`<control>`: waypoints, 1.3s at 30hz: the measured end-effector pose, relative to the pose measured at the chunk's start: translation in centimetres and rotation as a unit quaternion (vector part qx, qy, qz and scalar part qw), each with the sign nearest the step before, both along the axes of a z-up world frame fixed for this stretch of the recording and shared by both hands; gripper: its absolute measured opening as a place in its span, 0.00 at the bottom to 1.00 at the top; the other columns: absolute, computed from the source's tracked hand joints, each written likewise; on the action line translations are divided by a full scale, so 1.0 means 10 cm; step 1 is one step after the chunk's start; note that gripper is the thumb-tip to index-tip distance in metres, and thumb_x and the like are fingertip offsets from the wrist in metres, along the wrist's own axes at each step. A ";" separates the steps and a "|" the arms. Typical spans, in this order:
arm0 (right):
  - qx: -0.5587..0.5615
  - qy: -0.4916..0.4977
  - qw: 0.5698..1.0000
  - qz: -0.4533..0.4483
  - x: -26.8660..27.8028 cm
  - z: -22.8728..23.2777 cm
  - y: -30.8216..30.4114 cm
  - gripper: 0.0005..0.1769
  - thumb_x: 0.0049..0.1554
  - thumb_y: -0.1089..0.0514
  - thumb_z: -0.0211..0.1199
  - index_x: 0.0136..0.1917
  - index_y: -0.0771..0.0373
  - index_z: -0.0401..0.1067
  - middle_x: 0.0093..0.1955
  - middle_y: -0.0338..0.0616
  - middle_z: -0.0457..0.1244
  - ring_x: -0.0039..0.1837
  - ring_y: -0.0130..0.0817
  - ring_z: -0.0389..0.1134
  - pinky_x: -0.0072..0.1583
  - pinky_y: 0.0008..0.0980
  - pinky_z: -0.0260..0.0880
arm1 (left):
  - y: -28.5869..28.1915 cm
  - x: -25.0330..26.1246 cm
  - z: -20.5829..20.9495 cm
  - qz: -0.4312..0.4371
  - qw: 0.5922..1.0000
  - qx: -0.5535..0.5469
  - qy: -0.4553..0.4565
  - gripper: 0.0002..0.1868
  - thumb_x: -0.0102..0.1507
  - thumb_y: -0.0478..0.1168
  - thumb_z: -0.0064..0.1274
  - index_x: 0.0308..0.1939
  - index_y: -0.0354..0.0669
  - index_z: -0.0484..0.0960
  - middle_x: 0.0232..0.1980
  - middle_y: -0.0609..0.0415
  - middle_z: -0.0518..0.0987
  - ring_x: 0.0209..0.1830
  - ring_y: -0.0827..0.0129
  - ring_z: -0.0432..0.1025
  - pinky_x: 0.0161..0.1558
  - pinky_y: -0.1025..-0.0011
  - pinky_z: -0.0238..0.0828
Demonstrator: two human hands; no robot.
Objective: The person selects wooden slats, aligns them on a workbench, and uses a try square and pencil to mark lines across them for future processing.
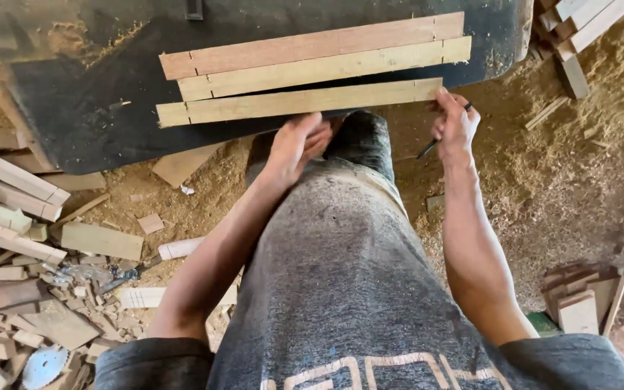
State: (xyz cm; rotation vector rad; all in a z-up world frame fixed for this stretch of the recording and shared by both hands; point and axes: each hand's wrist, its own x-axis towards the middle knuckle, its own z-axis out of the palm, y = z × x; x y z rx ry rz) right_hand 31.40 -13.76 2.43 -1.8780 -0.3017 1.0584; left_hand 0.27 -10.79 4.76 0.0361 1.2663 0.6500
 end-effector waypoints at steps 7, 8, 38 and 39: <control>0.001 -0.061 0.998 0.026 -0.19 0.16 -0.05 0.15 0.61 0.47 0.67 0.50 0.60 0.77 0.42 0.47 0.66 0.21 0.20 0.48 0.24 0.22 0.46 | -0.45 -1.29 -0.55 0.090 0.795 0.285 0.527 0.31 0.57 0.36 0.73 0.59 0.50 0.72 0.52 0.55 0.72 0.51 0.68 0.71 0.51 0.72 0.72; 0.001 -0.060 0.998 0.026 -0.23 0.11 -0.06 0.15 0.61 0.47 0.67 0.50 0.60 0.77 0.42 0.47 0.66 0.21 0.20 0.48 0.24 0.22 0.46 | -0.40 -1.49 -0.65 0.090 0.795 0.285 0.527 0.31 0.57 0.36 0.73 0.59 0.50 0.72 0.52 0.55 0.72 0.51 0.68 0.71 0.51 0.72 0.72; 0.066 -0.321 0.939 0.106 0.77 -0.72 0.32 0.22 0.48 0.65 0.83 0.54 0.52 0.83 0.43 0.30 0.71 0.43 0.20 0.66 0.47 0.23 0.72 | -0.06 -1.45 -0.65 0.077 0.841 0.332 0.420 0.25 0.66 0.35 0.61 0.66 0.36 0.76 0.68 0.46 0.76 0.68 0.69 0.71 0.70 0.72 0.67; 0.066 -0.323 0.937 0.115 0.76 -0.64 0.32 0.19 0.49 0.65 0.82 0.53 0.52 0.84 0.41 0.29 0.67 0.42 0.20 0.62 0.46 0.23 0.68 | -0.05 -1.42 -0.58 0.087 0.857 0.326 0.389 0.26 0.66 0.36 0.61 0.68 0.35 0.74 0.69 0.46 0.75 0.69 0.69 0.71 0.71 0.72 0.66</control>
